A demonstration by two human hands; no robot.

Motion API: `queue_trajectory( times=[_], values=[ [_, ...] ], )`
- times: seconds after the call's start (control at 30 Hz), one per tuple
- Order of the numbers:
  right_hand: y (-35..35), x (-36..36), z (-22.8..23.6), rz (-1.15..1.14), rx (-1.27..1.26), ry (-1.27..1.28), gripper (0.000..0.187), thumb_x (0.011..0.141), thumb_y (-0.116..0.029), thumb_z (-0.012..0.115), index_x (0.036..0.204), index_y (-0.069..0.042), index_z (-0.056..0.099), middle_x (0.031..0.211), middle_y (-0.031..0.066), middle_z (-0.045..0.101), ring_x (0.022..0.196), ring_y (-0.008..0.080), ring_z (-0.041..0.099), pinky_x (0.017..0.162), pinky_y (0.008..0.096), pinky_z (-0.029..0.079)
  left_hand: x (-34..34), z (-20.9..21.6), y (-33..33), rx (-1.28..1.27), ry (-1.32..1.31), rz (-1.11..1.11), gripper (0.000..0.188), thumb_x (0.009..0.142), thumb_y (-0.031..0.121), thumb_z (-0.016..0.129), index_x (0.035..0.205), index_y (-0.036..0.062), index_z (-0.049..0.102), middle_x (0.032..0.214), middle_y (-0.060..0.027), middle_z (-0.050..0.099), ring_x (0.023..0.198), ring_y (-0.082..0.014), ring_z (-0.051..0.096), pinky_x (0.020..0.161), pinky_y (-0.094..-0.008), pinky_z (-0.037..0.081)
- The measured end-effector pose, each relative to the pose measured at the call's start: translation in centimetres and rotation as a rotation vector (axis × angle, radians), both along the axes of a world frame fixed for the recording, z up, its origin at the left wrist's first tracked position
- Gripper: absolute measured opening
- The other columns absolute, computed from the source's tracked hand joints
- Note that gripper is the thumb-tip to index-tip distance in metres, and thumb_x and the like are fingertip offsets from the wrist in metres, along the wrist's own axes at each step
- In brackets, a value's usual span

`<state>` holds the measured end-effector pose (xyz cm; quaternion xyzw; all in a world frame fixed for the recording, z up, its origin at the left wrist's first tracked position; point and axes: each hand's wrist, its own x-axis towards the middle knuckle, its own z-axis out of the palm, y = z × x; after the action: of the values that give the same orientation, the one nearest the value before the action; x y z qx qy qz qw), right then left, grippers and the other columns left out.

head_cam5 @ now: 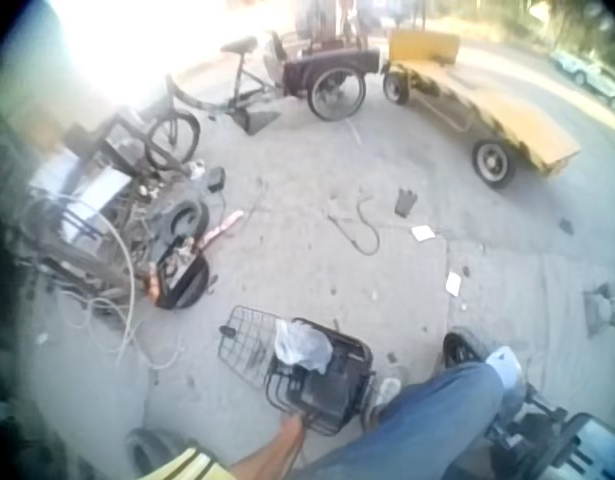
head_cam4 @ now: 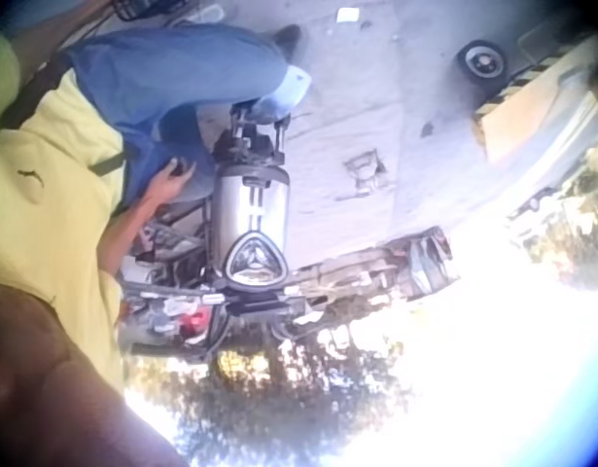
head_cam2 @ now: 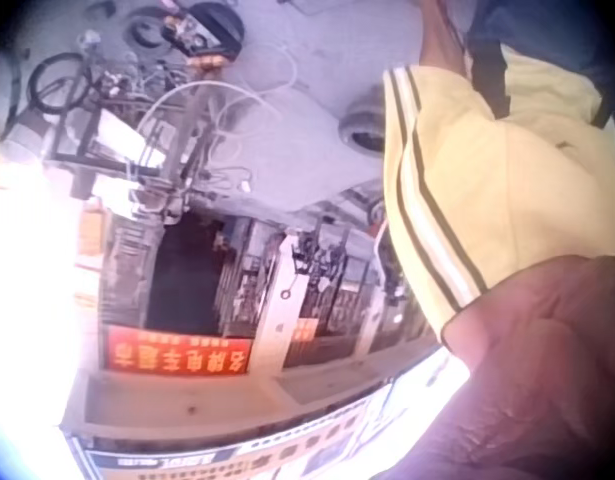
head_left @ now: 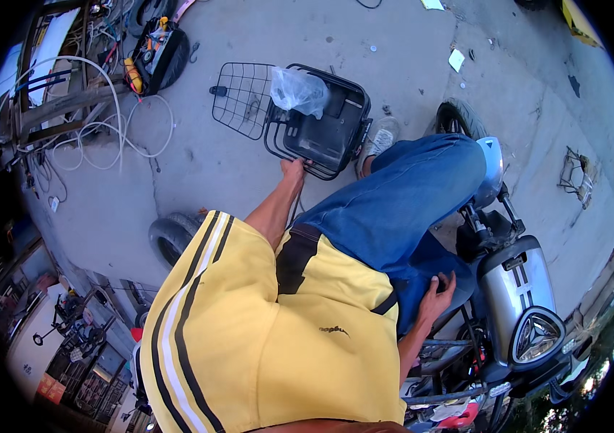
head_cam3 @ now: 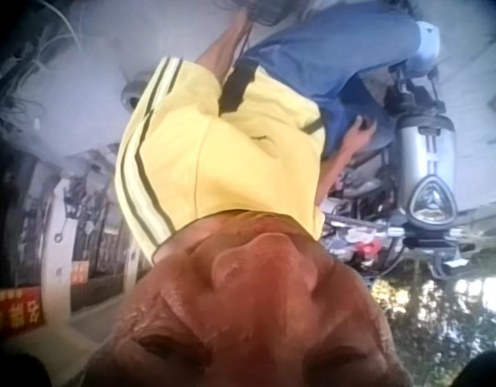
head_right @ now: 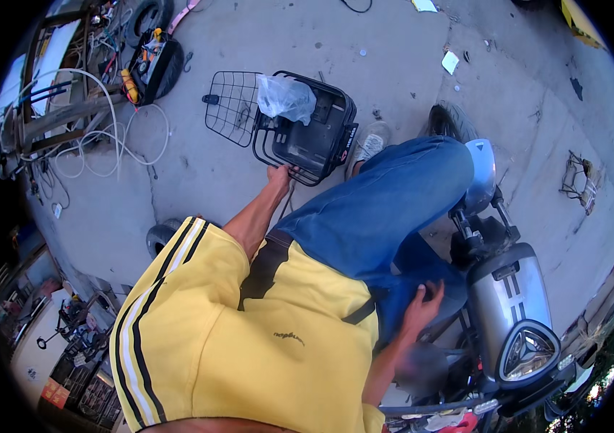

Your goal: The person assembles a front basket onto a scooter. They remove a plastic bag, align the basket frame with the scooter's front, retrieve bolts from a red bowl, and tighten them by hand to secure the basket.

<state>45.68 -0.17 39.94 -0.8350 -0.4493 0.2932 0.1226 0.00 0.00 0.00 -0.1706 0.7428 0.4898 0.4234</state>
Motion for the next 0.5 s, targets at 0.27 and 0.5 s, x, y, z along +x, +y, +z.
queue_trajectory(
  times=[0.27, 0.5],
  values=[
    [1.8, -0.6, 0.0, 0.032, 0.009, -0.008, 0.057, 0.095, -0.008, 0.066, 0.148, -0.003, 0.048, 0.117, 0.0155, 0.071, 0.108, 0.0306, 0.065, 0.100, 0.0401, 0.047, -4.5, 4.7, 6.5, -0.089, 0.240, -0.508, 0.022, 0.087, -0.006, 0.055, 0.104, 0.0000, 0.044, 0.089, -0.0154, 0.060, 0.066, -0.0247, 0.068, 0.057, -0.0360, 0.058],
    [1.6, -1.2, 1.3, -0.020, 0.009, 0.020, 0.056, 0.094, -0.008, 0.066, 0.147, -0.002, 0.048, 0.116, 0.0150, 0.071, 0.108, 0.0308, 0.065, 0.099, 0.0406, 0.047, -10.7, -1.4, 10.5, -0.244, 0.124, -0.588, 0.041, 0.088, 0.013, 0.063, 0.124, 0.0061, 0.046, 0.098, -0.0204, 0.067, 0.083, -0.0315, 0.070, 0.075, -0.0440, 0.058]
  ],
)
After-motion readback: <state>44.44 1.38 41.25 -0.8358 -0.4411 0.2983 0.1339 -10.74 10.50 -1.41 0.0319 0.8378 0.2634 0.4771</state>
